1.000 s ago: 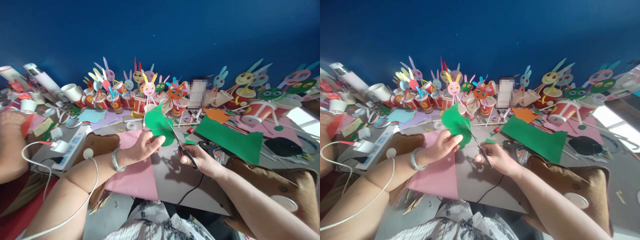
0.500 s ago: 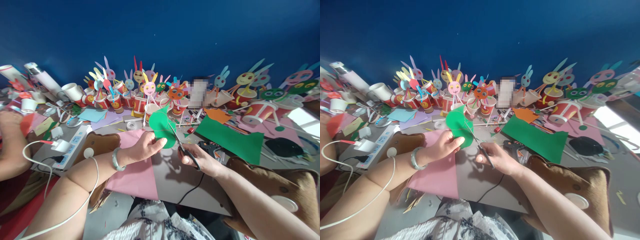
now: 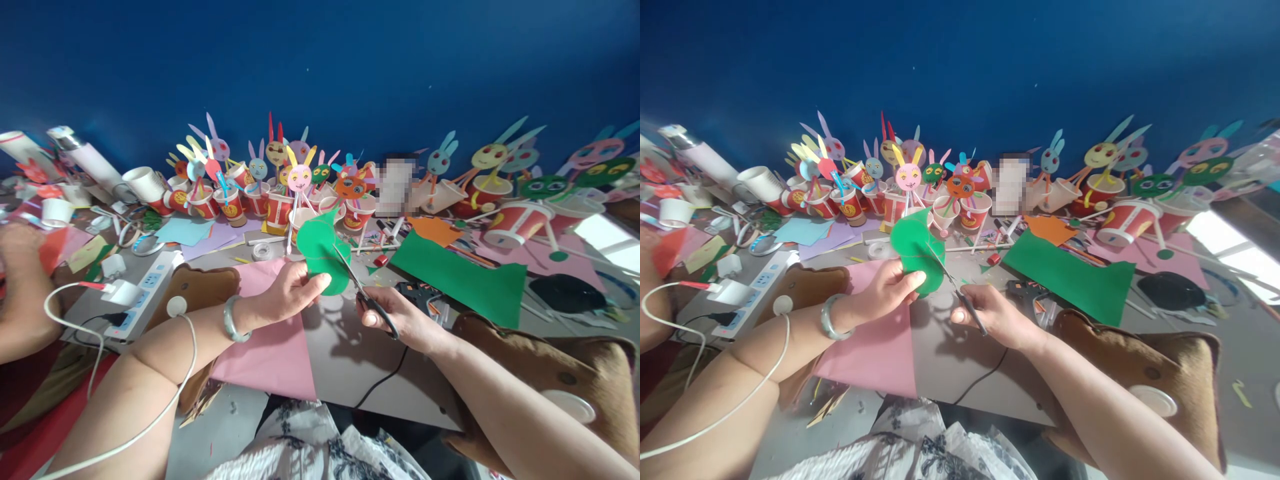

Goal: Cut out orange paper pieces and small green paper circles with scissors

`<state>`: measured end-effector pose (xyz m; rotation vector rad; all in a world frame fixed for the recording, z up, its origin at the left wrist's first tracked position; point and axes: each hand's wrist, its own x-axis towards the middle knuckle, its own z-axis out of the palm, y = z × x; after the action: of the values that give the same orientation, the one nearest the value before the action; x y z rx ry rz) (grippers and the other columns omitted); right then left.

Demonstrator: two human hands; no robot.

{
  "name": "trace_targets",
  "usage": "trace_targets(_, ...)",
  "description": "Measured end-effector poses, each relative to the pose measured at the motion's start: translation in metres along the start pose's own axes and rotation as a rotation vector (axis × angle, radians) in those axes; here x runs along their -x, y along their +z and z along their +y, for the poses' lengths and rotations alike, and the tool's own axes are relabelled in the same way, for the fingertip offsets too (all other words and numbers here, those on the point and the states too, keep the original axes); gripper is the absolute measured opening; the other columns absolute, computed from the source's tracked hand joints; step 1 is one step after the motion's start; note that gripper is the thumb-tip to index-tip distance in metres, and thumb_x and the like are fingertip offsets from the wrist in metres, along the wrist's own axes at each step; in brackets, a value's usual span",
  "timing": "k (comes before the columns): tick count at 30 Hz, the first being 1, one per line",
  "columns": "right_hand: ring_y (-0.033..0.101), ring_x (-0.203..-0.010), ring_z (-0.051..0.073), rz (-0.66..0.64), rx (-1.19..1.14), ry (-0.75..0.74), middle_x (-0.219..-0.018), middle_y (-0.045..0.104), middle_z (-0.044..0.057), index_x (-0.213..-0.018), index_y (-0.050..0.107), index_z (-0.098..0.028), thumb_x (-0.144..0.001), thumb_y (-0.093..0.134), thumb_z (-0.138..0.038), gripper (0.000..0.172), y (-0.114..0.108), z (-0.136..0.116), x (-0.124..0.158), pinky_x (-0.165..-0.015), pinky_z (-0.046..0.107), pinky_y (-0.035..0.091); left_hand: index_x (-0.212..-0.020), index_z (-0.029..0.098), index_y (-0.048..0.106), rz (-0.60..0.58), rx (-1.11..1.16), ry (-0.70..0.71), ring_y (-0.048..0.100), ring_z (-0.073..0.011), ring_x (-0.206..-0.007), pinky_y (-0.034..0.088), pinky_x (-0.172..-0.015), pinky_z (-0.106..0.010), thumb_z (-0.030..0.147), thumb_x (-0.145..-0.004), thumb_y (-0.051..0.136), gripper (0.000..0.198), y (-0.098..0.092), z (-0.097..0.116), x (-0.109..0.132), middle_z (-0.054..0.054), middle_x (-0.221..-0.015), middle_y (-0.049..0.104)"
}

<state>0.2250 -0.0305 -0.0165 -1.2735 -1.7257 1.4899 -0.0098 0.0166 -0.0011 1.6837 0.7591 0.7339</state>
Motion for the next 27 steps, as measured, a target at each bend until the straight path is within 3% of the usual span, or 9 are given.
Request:
trace_targets(11,0.033,-0.057,0.009,0.027,0.014,0.02,-0.059,0.039,-0.006,-0.065,0.047,-0.018,-0.064,0.067,-0.082,0.068,0.007,0.0,-0.001,-0.051,0.025,0.023,-0.06,0.017,0.043,0.039,0.026,-0.118,0.043,-0.0065,-0.048,0.034,-0.048,-0.021,0.049,-0.087,0.061,0.046,0.009,0.001,0.0,0.003,-0.051,0.048)
trace_targets(17,0.035,-0.059,0.01,-0.011,0.019,0.023,-0.061,0.043,-0.004,-0.066,0.049,-0.018,-0.064,0.065,-0.084,0.069,0.009,-0.011,0.001,-0.053,0.025,0.026,-0.056,0.018,0.041,-0.073,-0.013,-0.109,0.039,-0.0062,-0.048,0.03,-0.047,-0.022,0.046,-0.089,0.058,0.047,0.005,0.001,0.0,0.004,-0.049,0.045)
trace_targets(23,0.034,-0.059,0.01,-0.011,0.033,0.02,-0.061,0.042,-0.004,-0.066,0.047,-0.018,-0.064,0.064,-0.085,0.069,0.007,-0.009,0.001,-0.052,0.024,0.025,-0.059,0.017,0.043,-0.054,-0.029,-0.142,0.038,-0.0063,-0.049,0.028,-0.047,-0.022,0.047,-0.088,0.06,0.045,0.005,0.002,0.001,0.004,-0.05,0.044)
trace_targets(27,0.032,-0.058,0.01,-0.008,0.036,0.033,-0.06,0.039,-0.005,-0.066,0.047,-0.018,-0.061,0.065,-0.086,0.071,0.005,-0.006,0.001,-0.05,0.024,0.023,-0.058,0.017,0.042,-0.1,-0.022,-0.085,0.037,-0.0064,-0.049,0.029,-0.048,-0.022,0.045,-0.09,0.057,0.046,0.003,0.004,0.0,0.004,-0.05,0.044)
